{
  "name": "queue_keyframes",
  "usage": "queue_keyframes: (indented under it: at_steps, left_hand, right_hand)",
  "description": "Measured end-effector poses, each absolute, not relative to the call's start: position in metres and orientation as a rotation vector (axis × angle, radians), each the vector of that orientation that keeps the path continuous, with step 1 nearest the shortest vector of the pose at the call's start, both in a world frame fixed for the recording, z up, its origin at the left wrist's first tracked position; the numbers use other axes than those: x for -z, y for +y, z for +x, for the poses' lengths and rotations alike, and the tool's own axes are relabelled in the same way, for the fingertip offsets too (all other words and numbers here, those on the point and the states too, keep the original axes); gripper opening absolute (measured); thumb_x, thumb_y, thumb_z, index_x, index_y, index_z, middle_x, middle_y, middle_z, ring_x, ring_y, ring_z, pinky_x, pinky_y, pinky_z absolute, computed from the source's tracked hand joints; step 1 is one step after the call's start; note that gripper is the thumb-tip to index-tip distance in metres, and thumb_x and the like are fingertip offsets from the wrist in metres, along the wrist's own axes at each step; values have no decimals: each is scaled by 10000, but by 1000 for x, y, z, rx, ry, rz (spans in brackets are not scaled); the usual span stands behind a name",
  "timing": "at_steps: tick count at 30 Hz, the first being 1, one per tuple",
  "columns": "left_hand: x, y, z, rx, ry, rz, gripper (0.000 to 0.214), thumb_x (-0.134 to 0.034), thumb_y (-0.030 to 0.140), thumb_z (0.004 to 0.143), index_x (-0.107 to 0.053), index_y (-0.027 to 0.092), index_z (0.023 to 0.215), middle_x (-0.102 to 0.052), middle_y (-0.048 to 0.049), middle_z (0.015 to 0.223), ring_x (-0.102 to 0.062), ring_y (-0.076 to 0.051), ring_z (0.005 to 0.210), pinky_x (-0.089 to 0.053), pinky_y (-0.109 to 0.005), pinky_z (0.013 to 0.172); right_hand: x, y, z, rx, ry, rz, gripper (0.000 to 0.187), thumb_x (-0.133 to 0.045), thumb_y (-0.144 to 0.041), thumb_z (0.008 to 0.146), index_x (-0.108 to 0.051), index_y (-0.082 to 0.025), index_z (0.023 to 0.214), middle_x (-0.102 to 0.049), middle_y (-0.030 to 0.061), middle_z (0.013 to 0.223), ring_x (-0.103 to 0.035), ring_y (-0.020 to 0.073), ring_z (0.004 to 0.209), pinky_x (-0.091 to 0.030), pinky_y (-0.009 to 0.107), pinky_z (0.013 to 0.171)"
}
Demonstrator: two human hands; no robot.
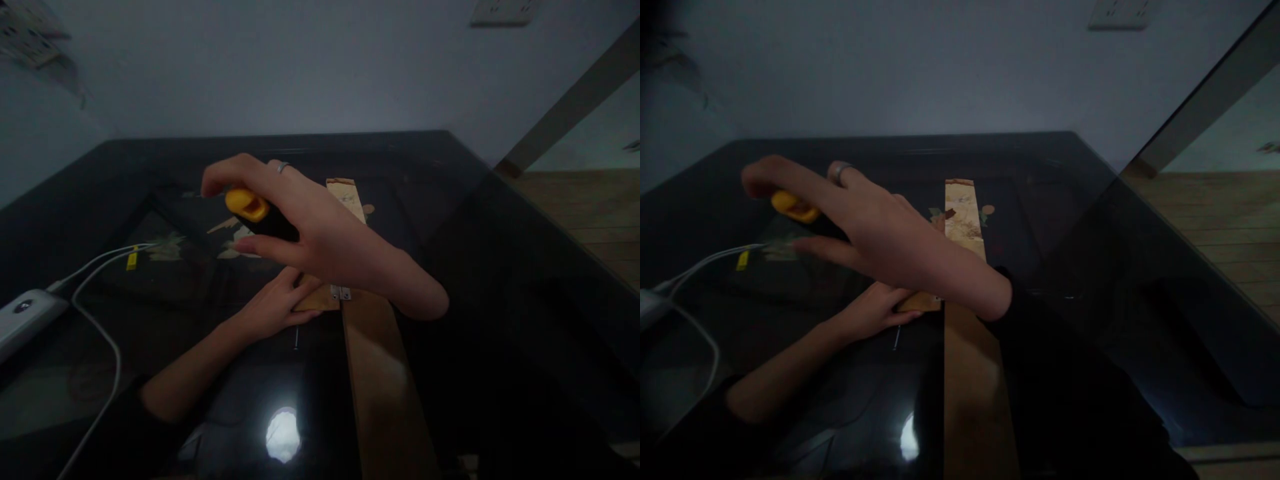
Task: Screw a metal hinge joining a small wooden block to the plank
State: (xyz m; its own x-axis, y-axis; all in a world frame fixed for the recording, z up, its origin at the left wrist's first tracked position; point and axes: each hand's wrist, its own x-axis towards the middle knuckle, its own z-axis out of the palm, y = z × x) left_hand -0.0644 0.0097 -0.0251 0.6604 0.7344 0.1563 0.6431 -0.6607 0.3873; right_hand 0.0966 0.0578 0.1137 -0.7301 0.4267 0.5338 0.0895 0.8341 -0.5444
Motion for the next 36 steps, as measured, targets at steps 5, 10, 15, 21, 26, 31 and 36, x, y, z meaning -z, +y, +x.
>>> queue_keyframes:
  at_steps: [5, 10, 15, 21, 26, 31, 36]
  left_hand:
    - [25, 9, -64, -460, 1100, 2581, 599, -606, 385, 872, -402, 289, 1427, -451, -132, 1345, -452, -322, 1243, -458, -512, 997]
    - [25, 9, -64, -469, 1090, 2564, 619, -592, 399, 881, -374, 277, 1448, -429, -139, 1341, -443, -309, 1252, -439, -506, 1028]
    - [25, 7, -64, -454, 1118, 2548, 616, -559, 410, 900, -339, 292, 1464, -406, -130, 1360, -428, -306, 1271, -416, -520, 1054]
    - [23, 5, -62, -456, 1124, 2527, 610, -549, 407, 907, -333, 301, 1467, -416, -125, 1362, -420, -308, 1281, -419, -521, 1055]
    - [24, 5, -61, -473, 1132, 2511, 623, -559, 398, 901, -326, 312, 1472, -418, -124, 1366, -419, -311, 1282, -414, -533, 1056]
    - [25, 5, -61, -489, 1118, 2521, 623, -554, 403, 903, -331, 297, 1475, -416, -131, 1368, -425, -312, 1275, -412, -524, 1062]
    - [26, 6, -61, -487, 1126, 2518, 632, -564, 400, 898, -320, 320, 1476, -432, -119, 1348, -444, -304, 1250, -433, -523, 1039]
  right_hand:
    - [-123, 65, 104, -698, -2367, -104, 300, -391, -308, 960, -456, -134, 1195, -563, 69, 1300, -512, 121, 1111, -379, 260, 1038]
    - [-134, 63, 116, -725, -2418, -147, 302, -440, -328, 968, -479, -127, 1189, -567, 61, 1271, -517, 85, 1142, -396, 199, 997]
    - [-134, 53, 111, -451, -2394, -644, 306, -572, -358, 908, -536, -171, 1148, -596, 58, 1117, -566, 165, 1009, -435, 318, 955]
    - [-139, 53, 113, -586, -2404, -499, 255, -432, -205, 968, -517, -139, 1199, -607, 12, 1105, -563, 84, 960, -432, 212, 894]
    - [-136, 57, 115, -651, -2315, -285, 176, -461, -145, 947, -565, -130, 1089, -622, -13, 1118, -554, 53, 1031, -432, 182, 923]
    - [-132, 56, 112, -417, -2305, -538, 220, -540, -334, 932, -589, -185, 1086, -613, 25, 1126, -556, 133, 1030, -450, 273, 948]
    - [-140, 56, 119, -520, -2373, -441, 233, -399, -176, 981, -555, -168, 1154, -619, -12, 1163, -555, 70, 1039, -430, 213, 932]
